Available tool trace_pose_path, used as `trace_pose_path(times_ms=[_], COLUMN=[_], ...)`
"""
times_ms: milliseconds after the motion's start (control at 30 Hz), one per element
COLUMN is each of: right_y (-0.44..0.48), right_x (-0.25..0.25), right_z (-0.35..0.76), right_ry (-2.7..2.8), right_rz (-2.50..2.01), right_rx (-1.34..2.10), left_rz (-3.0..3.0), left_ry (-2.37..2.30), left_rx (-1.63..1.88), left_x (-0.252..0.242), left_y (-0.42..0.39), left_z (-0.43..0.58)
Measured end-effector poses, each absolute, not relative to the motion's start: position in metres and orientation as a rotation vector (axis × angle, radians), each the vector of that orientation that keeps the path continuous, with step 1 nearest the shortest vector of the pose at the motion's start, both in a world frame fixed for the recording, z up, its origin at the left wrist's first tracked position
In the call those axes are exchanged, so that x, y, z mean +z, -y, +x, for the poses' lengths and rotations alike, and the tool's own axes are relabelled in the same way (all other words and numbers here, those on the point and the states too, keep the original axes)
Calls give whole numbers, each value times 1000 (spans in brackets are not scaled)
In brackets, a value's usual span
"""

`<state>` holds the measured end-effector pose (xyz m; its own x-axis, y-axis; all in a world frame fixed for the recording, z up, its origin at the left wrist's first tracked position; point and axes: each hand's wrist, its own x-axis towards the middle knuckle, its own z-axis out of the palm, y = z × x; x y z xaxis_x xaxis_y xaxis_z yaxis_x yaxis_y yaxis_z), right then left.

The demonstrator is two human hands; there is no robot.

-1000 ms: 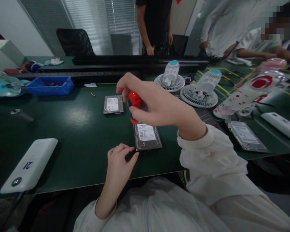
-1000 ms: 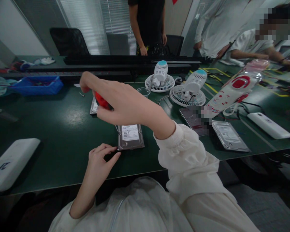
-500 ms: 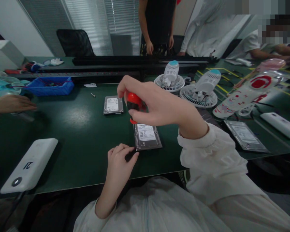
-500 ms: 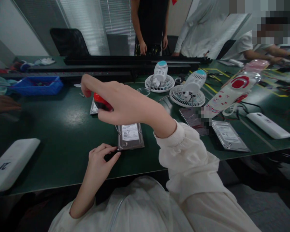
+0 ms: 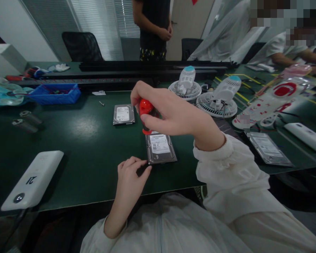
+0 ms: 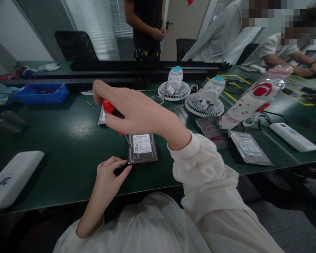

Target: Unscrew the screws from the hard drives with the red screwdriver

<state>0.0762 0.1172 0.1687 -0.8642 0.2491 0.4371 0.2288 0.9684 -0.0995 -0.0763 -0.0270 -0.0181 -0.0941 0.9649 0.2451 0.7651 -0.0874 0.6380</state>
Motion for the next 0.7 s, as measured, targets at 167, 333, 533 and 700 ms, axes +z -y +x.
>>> trace_pose_path(times_ms=[167, 333, 533, 700], right_y=[-115, -112, -118, -119], right_x=[166, 165, 164, 162], right_z=[73, 76, 78, 73], right_ry=[2605, 2586, 2595, 2564], right_rz=[-577, -529, -358, -496], right_rx=[-90, -102, 88, -31], left_rz=[1892, 1902, 1896, 1894], left_ry=[-1902, -1903, -1895, -1899], left_rx=[961, 965, 970, 969], left_x=[-18, -19, -20, -19], left_y=[27, 27, 27, 27], left_z=[-76, -76, -77, -77])
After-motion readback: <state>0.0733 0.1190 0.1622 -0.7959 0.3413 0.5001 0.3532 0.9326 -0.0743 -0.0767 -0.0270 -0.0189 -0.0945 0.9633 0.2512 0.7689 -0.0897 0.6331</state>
